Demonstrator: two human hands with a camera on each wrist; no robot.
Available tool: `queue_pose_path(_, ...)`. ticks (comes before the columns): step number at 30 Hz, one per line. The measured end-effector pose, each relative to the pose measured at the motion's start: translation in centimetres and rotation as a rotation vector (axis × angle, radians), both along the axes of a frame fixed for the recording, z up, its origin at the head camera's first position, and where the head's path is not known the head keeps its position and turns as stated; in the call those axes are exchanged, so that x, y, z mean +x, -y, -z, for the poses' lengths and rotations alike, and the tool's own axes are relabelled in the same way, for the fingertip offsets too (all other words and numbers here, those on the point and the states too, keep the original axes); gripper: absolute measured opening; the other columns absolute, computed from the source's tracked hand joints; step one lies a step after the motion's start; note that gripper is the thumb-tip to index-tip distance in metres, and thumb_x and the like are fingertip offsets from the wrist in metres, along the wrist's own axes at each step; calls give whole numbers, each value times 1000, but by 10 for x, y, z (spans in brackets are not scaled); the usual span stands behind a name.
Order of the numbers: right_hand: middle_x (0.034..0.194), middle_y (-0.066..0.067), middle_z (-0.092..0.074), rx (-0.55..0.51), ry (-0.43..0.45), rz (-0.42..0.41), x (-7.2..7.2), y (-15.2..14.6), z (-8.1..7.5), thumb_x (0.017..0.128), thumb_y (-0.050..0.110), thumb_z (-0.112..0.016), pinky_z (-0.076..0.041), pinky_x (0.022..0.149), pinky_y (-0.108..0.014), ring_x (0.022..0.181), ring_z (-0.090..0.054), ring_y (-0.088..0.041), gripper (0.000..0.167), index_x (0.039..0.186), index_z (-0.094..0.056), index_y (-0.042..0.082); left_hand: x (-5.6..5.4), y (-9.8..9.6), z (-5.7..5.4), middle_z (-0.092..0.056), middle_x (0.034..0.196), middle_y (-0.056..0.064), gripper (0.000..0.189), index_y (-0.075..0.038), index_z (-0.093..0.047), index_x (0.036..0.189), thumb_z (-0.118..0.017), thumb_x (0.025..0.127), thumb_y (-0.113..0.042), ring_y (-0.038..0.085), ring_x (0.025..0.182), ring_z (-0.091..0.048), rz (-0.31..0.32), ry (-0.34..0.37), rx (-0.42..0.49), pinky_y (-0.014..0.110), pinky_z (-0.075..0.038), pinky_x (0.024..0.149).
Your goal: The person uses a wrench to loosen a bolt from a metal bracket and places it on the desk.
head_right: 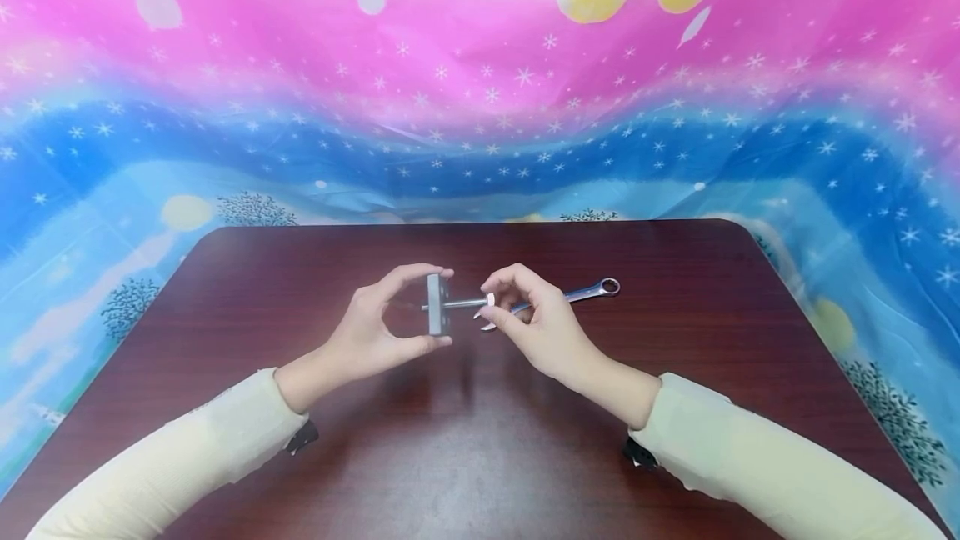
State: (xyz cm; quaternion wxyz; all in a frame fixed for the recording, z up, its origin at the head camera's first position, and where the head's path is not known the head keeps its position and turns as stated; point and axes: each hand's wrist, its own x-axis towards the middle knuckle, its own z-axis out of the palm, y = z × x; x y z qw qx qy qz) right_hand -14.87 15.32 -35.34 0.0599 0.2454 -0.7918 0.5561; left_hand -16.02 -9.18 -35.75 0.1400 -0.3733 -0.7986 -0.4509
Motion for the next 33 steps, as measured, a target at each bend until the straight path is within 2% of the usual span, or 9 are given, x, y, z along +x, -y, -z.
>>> queue_pose_path(4,84,-8,-67,37,-21,5,0,-1,0,86,-4,-71,-52,61,-23,72,-58,-10,26,108,-64,8,-1,1,1,-67,126,-6,74,-18,-54,135,-90,70,-20,8,115,-63,-24,-18,-6,33,-54,94)
queue_pose_path(8,91,-13,-71,30,26,-10,-3,-3,-1,88,-1,-71,-54,61,-23,75,-62,-8,24,110,-63,6,-1,1,1,-67,126,-7,75,-18,-54,135,-91,70,-21,8,116,-62,-24,-16,-8,30,-52,97)
queue_pose_path(15,75,-15,-69,-3,109,-85,-7,-6,-4,96,4,-62,-57,62,-28,64,-63,-17,13,108,-61,-2,0,1,1,-67,126,-6,73,-19,-55,135,-90,70,-20,7,111,-64,-23,-3,-14,28,-55,92)
queue_pose_path(20,70,-13,-68,-41,105,-72,-9,-3,-3,99,6,-58,-56,58,-28,60,-63,-24,11,103,-63,-2,-1,1,2,-66,127,-7,73,-19,-55,135,-90,71,-20,6,112,-63,-13,0,-15,28,-56,90)
queue_pose_path(23,68,-11,-68,-59,101,-51,-8,-2,-2,98,5,-59,-55,57,-27,59,-62,-22,11,102,-63,-4,-1,0,2,-66,127,-7,73,-19,-55,135,-90,72,-20,6,112,-63,-3,0,-11,29,-56,90)
queue_pose_path(25,74,-10,-69,-56,85,-32,-7,-1,-2,95,2,-63,-55,58,-24,63,-63,-18,11,104,-63,-4,-2,0,2,-66,127,-6,73,-19,-55,135,-90,71,-20,7,113,-63,-2,-3,-7,29,-56,90)
queue_pose_path(28,86,-13,-68,-46,59,-19,-4,1,-2,90,-3,-68,-56,63,-22,73,-63,-12,20,108,-62,-1,-3,1,2,-66,128,-5,74,-18,-54,135,-90,71,-19,8,112,-64,-5,0,3,27,-56,91)
queue_pose_path(31,96,-15,-67,-45,55,-34,-3,2,-1,87,-6,-69,-58,67,-22,80,-62,-12,27,112,-61,0,-4,2,3,-66,127,-6,75,-19,-54,135,-91,70,-18,8,111,-65,-11,3,7,25,-55,91)
queue_pose_path(33,97,-14,-68,-41,67,-36,-3,2,-2,88,-5,-69,-58,68,-22,81,-64,-12,27,113,-60,0,-4,2,3,-67,126,-5,74,-19,-54,135,-90,71,-18,8,111,-65,-9,1,3,26,-55,92)
